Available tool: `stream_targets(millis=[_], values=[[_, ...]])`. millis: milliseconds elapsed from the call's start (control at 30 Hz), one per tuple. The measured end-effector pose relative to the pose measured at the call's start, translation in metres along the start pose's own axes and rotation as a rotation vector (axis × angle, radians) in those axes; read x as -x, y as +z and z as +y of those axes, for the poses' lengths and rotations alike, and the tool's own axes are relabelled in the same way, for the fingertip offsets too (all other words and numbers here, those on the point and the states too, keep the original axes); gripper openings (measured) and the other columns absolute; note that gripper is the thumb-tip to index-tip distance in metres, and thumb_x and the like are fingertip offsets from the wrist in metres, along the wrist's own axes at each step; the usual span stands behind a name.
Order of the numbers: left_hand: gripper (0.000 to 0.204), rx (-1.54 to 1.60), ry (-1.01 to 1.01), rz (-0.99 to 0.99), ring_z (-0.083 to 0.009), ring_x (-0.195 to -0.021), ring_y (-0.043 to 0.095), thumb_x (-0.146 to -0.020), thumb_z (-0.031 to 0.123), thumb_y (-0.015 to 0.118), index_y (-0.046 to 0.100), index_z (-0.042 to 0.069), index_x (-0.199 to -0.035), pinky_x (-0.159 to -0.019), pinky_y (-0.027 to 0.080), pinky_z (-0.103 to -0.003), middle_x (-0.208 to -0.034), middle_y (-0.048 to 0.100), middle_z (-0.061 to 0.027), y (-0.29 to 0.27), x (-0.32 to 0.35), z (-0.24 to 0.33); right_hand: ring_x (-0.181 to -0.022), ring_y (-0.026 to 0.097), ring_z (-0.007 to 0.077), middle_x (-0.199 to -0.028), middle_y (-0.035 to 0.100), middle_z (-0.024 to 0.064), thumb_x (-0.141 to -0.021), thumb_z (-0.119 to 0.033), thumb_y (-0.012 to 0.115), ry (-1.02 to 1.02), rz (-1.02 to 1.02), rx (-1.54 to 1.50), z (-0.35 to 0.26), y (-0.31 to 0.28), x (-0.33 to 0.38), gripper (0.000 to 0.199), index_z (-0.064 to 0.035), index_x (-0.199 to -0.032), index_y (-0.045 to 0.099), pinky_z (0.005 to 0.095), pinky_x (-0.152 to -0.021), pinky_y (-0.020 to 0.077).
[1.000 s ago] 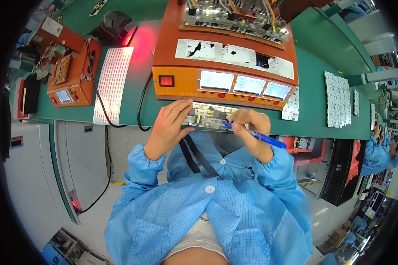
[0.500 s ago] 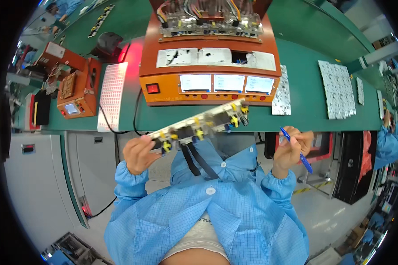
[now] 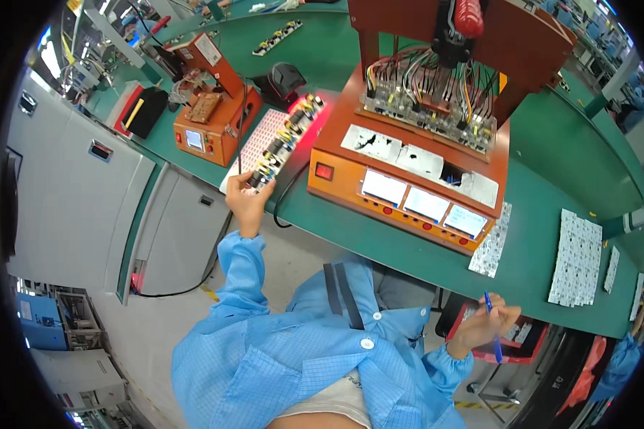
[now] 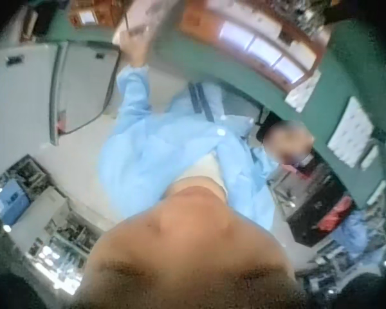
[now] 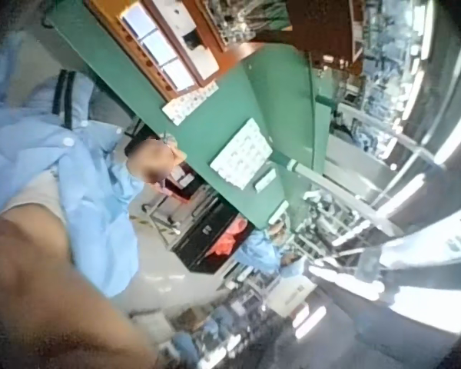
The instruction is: Testing printed circuit boards using a test fixture and marking them with a pen.
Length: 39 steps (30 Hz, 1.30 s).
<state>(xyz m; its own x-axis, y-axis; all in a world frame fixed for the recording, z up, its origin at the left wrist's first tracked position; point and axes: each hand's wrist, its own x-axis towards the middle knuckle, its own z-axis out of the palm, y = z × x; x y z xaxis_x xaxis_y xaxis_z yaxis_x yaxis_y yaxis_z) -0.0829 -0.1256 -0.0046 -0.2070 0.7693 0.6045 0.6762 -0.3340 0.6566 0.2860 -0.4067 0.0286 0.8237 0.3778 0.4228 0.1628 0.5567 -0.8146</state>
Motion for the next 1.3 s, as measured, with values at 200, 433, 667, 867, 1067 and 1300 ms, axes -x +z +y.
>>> stream_targets(millis=[200, 433, 667, 867, 1067, 1300], values=[[0.048, -0.055, 0.012, -0.093, -0.0263, -0.075, 0.056, -0.058, 0.021, 0.088, 0.057, 0.001, -0.089, -0.064, 0.046, -0.037, -0.086, 0.055, -0.0113, 0.013, 0.002, -0.015, -0.058, 0.041, 0.0144, -0.058, 0.041, 0.0045, -0.082, -0.012, 0.055, 0.046, 0.088, 0.039, 0.024, -0.017, 0.008, 0.013, -0.0083, -0.08, 0.043, 0.0316, -0.069, 0.0405], [0.049, -0.154, 0.007, -0.22, -0.0314, -0.09, 0.053, -0.063, 0.024, 0.084, 0.054, 0.002, -0.094, -0.078, 0.043, -0.041, -0.092, 0.054, -0.0118, 0.009, 0.001, -0.007, -0.057, 0.047, 0.0106, -0.072, 0.05, 0.0054, -0.085, -0.014, 0.057, 0.048, 0.126, 0.158, 0.037, -0.016, 0.006, 0.014, -0.0057, -0.084, 0.046, 0.0193, -0.052, 0.0353], [0.047, -0.173, 0.01, -0.223, -0.0309, -0.09, 0.052, -0.062, 0.024, 0.084, 0.055, 0.002, -0.092, -0.078, 0.044, -0.04, -0.093, 0.054, -0.0116, 0.011, -0.002, -0.002, -0.057, 0.046, 0.0093, -0.072, 0.05, 0.0043, -0.087, -0.009, 0.055, 0.043, 0.148, 0.222, 0.039, -0.01, -0.004, 0.009, -0.0069, -0.084, 0.046, 0.0189, -0.051, 0.0348], [0.045, -0.251, 0.077, -0.193, -0.0279, -0.082, 0.057, -0.061, 0.025, 0.085, 0.059, 0.0, -0.089, -0.072, 0.047, -0.037, -0.09, 0.055, -0.0119, 0.035, -0.023, 0.014, -0.057, 0.046, 0.009, -0.071, 0.049, 0.0039, -0.088, -0.006, 0.053, 0.023, 0.117, 0.279, 0.047, -0.015, -0.007, 0.008, -0.0063, -0.085, 0.045, 0.0193, -0.051, 0.0348], [0.046, -0.222, 0.132, -0.15, -0.0287, -0.083, 0.056, -0.06, 0.026, 0.086, 0.059, 0.0, -0.087, -0.073, 0.046, -0.037, -0.087, 0.055, -0.0123, 0.055, -0.041, 0.016, -0.057, 0.047, 0.0093, -0.071, 0.049, 0.0041, -0.088, -0.002, 0.051, 0.033, 0.12, 0.369, 0.053, -0.015, -0.005, 0.007, -0.0054, -0.086, 0.045, 0.0205, -0.052, 0.0356], [0.047, -0.215, 0.09, -0.138, -0.0287, -0.084, 0.056, -0.061, 0.027, 0.086, 0.058, -0.001, -0.086, -0.072, 0.047, -0.038, -0.088, 0.056, -0.0123, 0.056, -0.034, 0.008, -0.057, 0.047, 0.0097, -0.07, 0.049, 0.0043, -0.088, 0.0, 0.05, 0.02, 0.124, 0.394, 0.059, -0.016, -0.003, 0.007, -0.005, -0.086, 0.046, 0.0207, -0.052, 0.0358]])
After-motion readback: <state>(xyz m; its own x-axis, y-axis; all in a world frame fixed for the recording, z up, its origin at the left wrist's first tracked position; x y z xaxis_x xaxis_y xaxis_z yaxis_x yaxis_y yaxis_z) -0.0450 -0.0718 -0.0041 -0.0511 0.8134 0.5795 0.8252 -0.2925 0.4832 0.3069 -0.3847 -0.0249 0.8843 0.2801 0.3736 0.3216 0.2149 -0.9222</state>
